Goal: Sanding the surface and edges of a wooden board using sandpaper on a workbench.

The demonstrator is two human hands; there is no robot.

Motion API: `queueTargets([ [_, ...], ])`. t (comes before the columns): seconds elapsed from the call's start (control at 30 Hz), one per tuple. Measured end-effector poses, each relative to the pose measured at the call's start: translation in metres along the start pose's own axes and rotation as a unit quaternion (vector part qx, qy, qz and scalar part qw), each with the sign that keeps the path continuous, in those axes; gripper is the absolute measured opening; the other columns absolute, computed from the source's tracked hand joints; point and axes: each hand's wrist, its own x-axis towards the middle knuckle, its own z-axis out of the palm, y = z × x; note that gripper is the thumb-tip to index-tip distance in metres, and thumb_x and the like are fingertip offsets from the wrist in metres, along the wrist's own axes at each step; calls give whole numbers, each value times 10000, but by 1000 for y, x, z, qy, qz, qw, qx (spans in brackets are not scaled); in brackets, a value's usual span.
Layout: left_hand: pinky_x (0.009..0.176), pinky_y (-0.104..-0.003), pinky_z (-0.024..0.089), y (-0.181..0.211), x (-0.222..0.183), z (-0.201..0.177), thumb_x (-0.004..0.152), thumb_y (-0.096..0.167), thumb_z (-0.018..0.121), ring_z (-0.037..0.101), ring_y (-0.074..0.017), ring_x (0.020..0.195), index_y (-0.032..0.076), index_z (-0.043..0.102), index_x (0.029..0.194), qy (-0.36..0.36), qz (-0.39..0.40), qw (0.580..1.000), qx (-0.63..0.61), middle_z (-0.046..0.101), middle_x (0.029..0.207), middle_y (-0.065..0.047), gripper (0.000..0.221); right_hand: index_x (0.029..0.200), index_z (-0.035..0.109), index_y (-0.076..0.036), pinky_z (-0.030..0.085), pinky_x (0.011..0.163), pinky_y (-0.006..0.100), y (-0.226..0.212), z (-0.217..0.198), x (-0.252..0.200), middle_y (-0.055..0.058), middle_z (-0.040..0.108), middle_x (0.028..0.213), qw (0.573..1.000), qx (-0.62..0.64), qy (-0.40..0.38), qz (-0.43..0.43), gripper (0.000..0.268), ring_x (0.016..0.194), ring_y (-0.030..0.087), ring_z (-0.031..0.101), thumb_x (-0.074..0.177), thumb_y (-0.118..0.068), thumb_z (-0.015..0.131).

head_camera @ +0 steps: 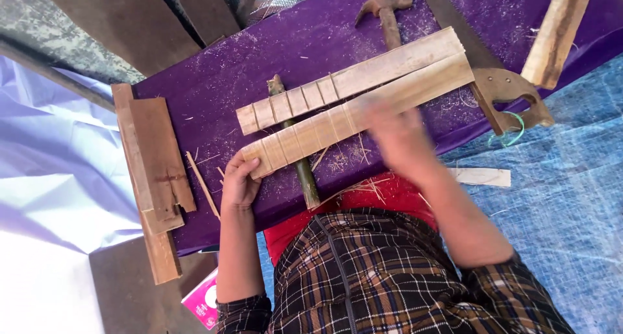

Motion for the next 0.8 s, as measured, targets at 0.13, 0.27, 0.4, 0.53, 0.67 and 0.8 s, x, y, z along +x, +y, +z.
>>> queueTargets([
  [0.13,714,-512,657,-6,-1,-6,818,-47,662,754,-403,886,-57,663,1181,-14,11,1000,3,726,1037,-274,364,1455,649,-21,315,1081,644,129,40,-86,188,637,1460,980,-142,-52,125,393,1434,339,516,1070,-66,582],
  [0.27,859,-484,620,4,-6,11,742,-64,676,731,-385,1007,-75,693,1162,-75,53,994,62,715,1099,-278,421,1522,551,68,173,1105,691,109,28,-38,275,451,1600,971,-74,-15,225,417,1487,420,345,1131,-73,516],
  [0.4,911,-446,573,19,-14,29,708,-78,676,678,-414,1091,-128,714,1035,-99,118,982,114,687,1094,-308,332,1435,600,-3,206,1204,566,25,76,9,223,561,1495,995,-53,83,21,390,1456,376,446,1059,-51,506],
  [0.53,1017,-446,517,25,-13,35,726,-53,700,616,-424,1208,-93,741,1003,-122,182,961,169,681,1157,-310,283,1471,580,-102,96,1213,609,-30,23,7,134,523,1565,999,44,0,7,428,1514,306,374,1059,-140,471],
  [0.67,1049,-375,493,27,-15,40,788,-42,700,566,-326,1291,8,766,968,-107,190,960,173,599,1380,-221,198,1486,599,-79,186,1108,622,23,-40,3,133,589,1524,987,-33,-69,139,444,1448,323,458,1044,-47,567],
  [0.8,1211,-510,408,46,-26,59,943,218,750,478,-382,1437,117,396,1554,-172,171,956,165,351,1638,-99,713,1522,553,-25,133,1113,758,111,-26,-74,185,569,1531,941,-16,-147,305,453,1466,424,391,1079,-73,469],
])
